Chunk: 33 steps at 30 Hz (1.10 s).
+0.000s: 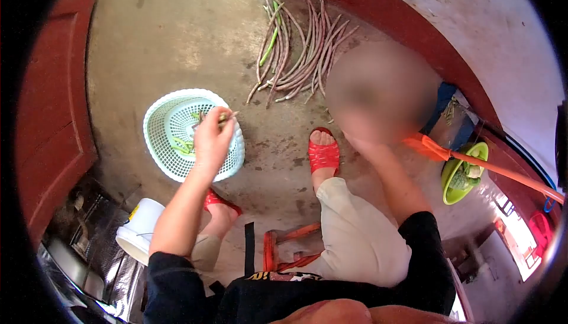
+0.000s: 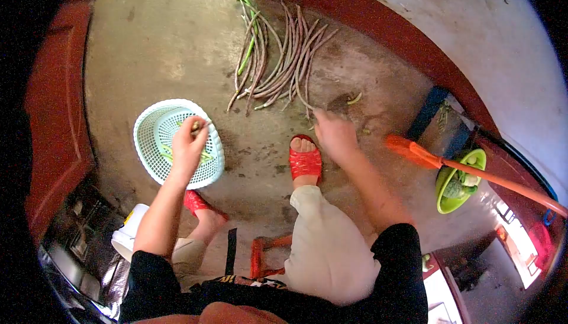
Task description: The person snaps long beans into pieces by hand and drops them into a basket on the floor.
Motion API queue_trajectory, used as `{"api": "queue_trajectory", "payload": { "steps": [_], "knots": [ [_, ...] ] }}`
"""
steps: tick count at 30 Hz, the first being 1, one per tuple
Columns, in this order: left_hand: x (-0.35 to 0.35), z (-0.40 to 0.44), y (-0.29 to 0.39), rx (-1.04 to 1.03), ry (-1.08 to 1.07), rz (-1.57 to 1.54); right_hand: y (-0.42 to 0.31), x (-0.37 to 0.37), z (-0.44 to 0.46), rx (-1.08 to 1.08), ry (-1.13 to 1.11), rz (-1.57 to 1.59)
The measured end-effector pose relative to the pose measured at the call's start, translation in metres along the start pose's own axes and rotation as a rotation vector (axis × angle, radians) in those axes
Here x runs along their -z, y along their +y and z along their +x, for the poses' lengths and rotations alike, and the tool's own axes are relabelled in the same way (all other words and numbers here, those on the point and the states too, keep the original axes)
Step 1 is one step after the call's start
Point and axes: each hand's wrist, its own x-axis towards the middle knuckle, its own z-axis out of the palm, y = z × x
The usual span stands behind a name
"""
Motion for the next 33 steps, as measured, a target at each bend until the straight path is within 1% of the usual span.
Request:
{"api": "queue_trajectory", "payload": {
  "steps": [1, 2, 3, 5, 7, 9, 11, 13, 14, 16, 17, 18, 19, 20, 21, 23, 26, 29, 31, 33],
  "knots": [
    [0.014, 0.001, -0.014, 0.029, -0.001, 0.122, 0.002, -0.003, 0.001, -0.024, -0.008, -0.003],
    [0.03, 0.004, -0.016, -0.193, -0.01, 0.381, 0.003, -0.007, 0.0, 0.057, 0.098, 0.03],
    [0.043, 0.007, -0.01, -0.418, -0.019, 0.639, 0.001, -0.007, 0.0, 0.056, 0.102, 0.032],
    [0.044, 0.016, 0.001, -0.399, -0.034, 0.703, -0.005, -0.007, -0.001, 0.107, 0.059, 0.092],
    [0.024, 0.038, 0.016, -0.426, 0.108, 0.632, -0.009, -0.013, -0.001, 0.09, 0.064, 0.132],
    [-0.013, 0.076, 0.017, -0.415, 0.056, 0.553, -0.013, -0.013, 0.002, 0.081, 0.074, 0.167],
    [-0.055, 0.106, 0.029, -0.248, 0.027, 0.52, -0.018, -0.011, 0.001, 0.071, 0.017, 0.213],
    [-0.084, 0.131, 0.031, -0.209, 0.008, 0.692, -0.017, -0.014, -0.002, 0.074, 0.031, 0.215],
    [-0.088, 0.142, 0.03, -0.212, 0.005, 0.692, -0.016, -0.015, -0.003, 0.076, 0.038, 0.223],
    [-0.09, 0.148, 0.032, -0.118, -0.074, 0.586, -0.017, -0.018, -0.006, 0.066, 0.035, 0.257],
    [-0.085, 0.147, 0.032, -0.119, -0.079, 0.594, -0.018, -0.016, -0.006, 0.07, 0.043, 0.277],
    [-0.075, 0.147, 0.032, 0.086, -0.326, 0.069, -0.02, -0.013, -0.003, 0.068, 0.049, 0.283],
    [-0.069, 0.145, 0.038, 0.288, -0.56, -0.465, -0.024, -0.009, 0.0, 0.052, 0.036, 0.386],
    [-0.069, 0.132, 0.043, 0.357, -0.609, -0.678, -0.028, -0.004, 0.002, 0.033, 0.025, 0.487],
    [-0.068, 0.12, 0.05, 0.353, -0.62, -0.674, -0.034, 0.003, 0.004, 0.023, 0.032, 0.487],
    [-0.068, 0.095, 0.063, 0.419, -0.711, -0.976, -0.049, 0.018, 0.011, -0.079, 0.043, 0.8],
    [-0.079, 0.068, 0.07, 0.438, -0.693, -1.077, -0.055, 0.028, 0.017, -0.057, 0.063, 0.821],
    [-0.094, 0.05, 0.069, 0.423, -0.602, -1.049, -0.054, 0.025, 0.017, -0.044, 0.045, 0.793],
    [-0.103, 0.043, 0.069, 0.408, -0.544, -1.036, -0.049, 0.014, 0.017, -0.008, 0.153, 0.647],
    [-0.11, 0.037, 0.07, 0.407, -0.506, -1.056, -0.046, 0.008, 0.016, -0.033, 0.166, 0.663]
  ]
}}
